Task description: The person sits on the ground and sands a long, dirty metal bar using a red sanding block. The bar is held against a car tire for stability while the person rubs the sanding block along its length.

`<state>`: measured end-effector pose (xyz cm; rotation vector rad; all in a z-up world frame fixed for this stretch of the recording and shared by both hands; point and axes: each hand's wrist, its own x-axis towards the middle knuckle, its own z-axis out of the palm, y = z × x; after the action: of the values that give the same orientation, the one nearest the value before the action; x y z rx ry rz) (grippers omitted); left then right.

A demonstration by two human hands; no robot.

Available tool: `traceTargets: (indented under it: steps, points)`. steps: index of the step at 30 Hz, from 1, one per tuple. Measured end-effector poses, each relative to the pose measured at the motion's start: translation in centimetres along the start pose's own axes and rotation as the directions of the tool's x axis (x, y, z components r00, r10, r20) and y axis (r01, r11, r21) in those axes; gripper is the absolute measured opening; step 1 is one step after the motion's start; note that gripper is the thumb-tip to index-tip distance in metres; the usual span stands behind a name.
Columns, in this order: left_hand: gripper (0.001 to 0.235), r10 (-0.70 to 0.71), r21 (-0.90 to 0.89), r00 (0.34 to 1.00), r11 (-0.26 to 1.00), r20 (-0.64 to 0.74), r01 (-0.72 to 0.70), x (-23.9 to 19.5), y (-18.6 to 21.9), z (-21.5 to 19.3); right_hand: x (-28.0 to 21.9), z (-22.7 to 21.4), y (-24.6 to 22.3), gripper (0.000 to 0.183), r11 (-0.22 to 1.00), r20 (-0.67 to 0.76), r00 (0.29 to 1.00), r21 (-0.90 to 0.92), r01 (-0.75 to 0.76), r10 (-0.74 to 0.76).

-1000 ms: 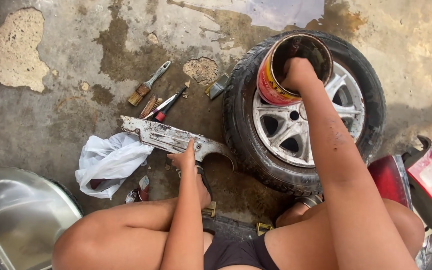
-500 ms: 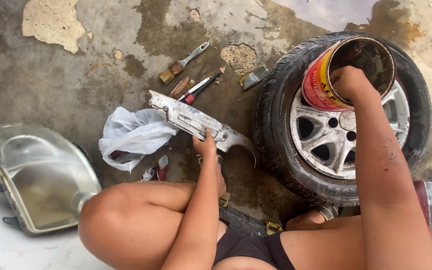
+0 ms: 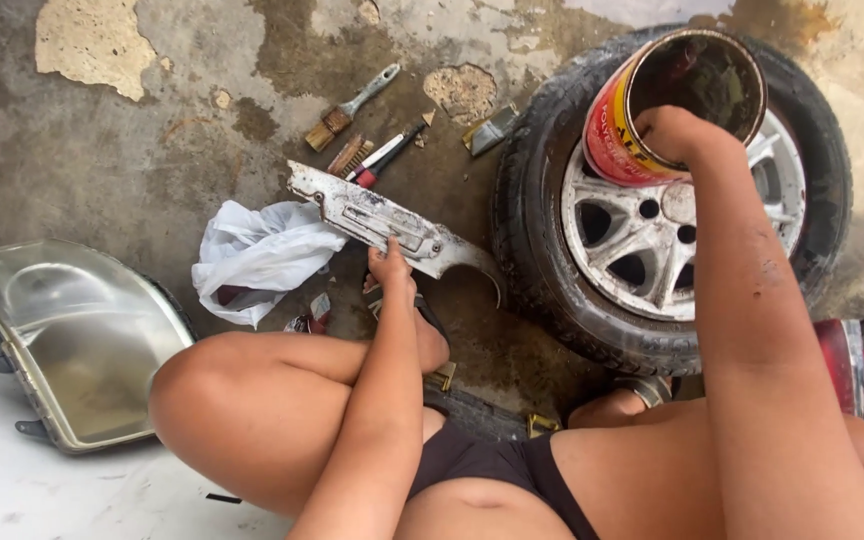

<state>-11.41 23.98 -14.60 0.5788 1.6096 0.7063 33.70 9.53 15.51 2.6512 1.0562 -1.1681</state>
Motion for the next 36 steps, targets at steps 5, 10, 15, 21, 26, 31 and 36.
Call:
traceTargets:
  steps: [5, 10, 15, 21, 26, 31, 36]
  points:
    - [0.087, -0.13, -0.287, 0.982, 0.954, -0.134, 0.087, 1.6, 5.9, -1.1, -6.0, -2.3, -2.5, 0.046, 0.989, 0.056, 0.989, 0.051, -0.138, 0.135]
    - [0.091, 0.006, -0.454, 0.992, 0.889, -0.128, -0.064, -1.3, 19.3, -0.5, -9.4, -3.4, -5.1, 0.057, 0.968, 0.125, 0.96, -0.011, -0.252, 0.252]
    - [0.111, 0.165, -0.537, 0.979, 0.84, 0.117, -0.077, -10.1, 25.1, 2.7, -6.4, -1.1, -3.1, 0.017, 0.995, 0.229, 0.969, 0.02, -0.1, 0.092]
    - [0.107, 0.039, -0.223, 0.929, 0.974, 0.368, 0.048, -17.7, 21.0, 5.9, -6.1, 0.5, 0.4, 0.025, 0.981, -0.21, 0.978, 0.189, 0.035, 0.006]
    - [0.089, -0.083, -0.065, 0.883, 0.99, 0.462, 0.127, -22.3, 10.5, 8.3, -15.9, -1.5, 0.5, 0.02, 0.928, -0.439, 0.891, 0.275, 0.253, -0.113]
    - [0.052, -0.195, -0.141, 0.837, 0.942, 0.512, 0.306, -29.3, 2.3, 10.0, -22.6, 0.0, 1.2, 0.008, 0.931, -0.606, 0.778, 0.166, 0.326, -0.165]
    - [0.107, -0.26, -0.077, 0.758, 0.923, 0.599, 0.378, -37.3, 1.9, 8.0, -20.8, 10.2, 6.3, 0.013, 0.987, -0.663, 0.745, 0.057, 0.151, -0.076]
